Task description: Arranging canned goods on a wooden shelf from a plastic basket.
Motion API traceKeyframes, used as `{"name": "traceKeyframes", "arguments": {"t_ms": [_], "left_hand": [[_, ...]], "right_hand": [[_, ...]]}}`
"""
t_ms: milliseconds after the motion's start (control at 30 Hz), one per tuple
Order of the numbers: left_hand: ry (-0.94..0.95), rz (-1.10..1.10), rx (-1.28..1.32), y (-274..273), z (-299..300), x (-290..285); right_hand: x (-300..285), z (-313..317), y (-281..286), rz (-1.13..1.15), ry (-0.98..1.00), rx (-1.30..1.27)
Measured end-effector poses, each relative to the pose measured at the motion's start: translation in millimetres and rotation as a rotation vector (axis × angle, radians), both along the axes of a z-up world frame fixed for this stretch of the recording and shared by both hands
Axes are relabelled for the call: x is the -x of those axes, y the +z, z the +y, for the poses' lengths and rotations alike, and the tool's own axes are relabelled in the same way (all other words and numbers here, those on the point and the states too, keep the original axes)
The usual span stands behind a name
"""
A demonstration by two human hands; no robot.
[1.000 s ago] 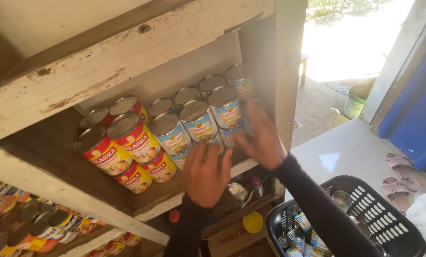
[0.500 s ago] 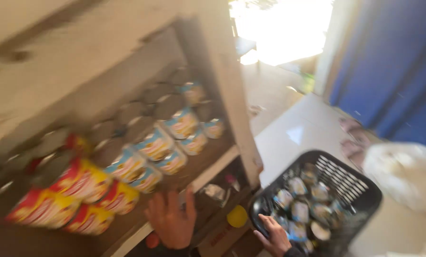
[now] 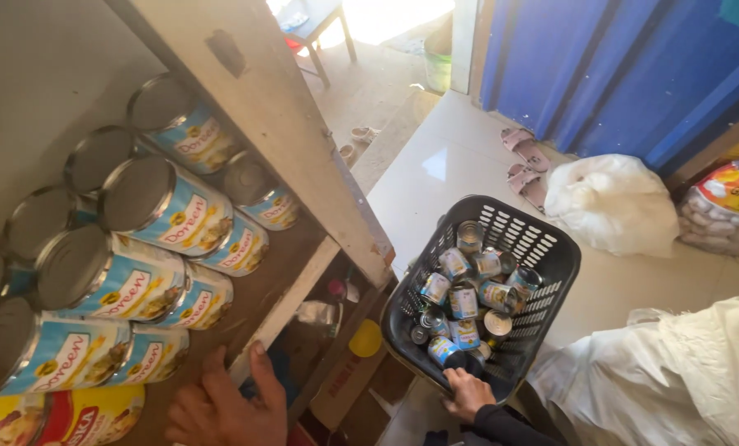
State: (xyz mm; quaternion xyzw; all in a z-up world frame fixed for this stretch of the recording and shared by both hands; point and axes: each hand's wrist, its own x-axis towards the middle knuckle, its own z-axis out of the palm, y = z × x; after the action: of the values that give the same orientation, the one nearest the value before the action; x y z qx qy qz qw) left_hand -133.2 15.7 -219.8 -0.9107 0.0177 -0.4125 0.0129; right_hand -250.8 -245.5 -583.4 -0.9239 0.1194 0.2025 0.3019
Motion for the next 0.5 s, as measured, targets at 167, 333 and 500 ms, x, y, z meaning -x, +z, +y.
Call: {"name": "traceKeyframes", "arguments": {"t_ms": [167, 333, 500], "left_hand": [[0.001, 0.068, -0.018, 11, 0, 3], [-0.048, 0.066, 0.016, -6, 8, -4], [0.041, 0.097, -0.038, -24, 15, -8]], "right_hand": [[-7, 2, -7, 0.063, -0.053, 0.028], [-15, -16, -32, 0.065, -0.054, 0.034], [-76, -60, -75, 0.353, -0.492, -0.661]]}}
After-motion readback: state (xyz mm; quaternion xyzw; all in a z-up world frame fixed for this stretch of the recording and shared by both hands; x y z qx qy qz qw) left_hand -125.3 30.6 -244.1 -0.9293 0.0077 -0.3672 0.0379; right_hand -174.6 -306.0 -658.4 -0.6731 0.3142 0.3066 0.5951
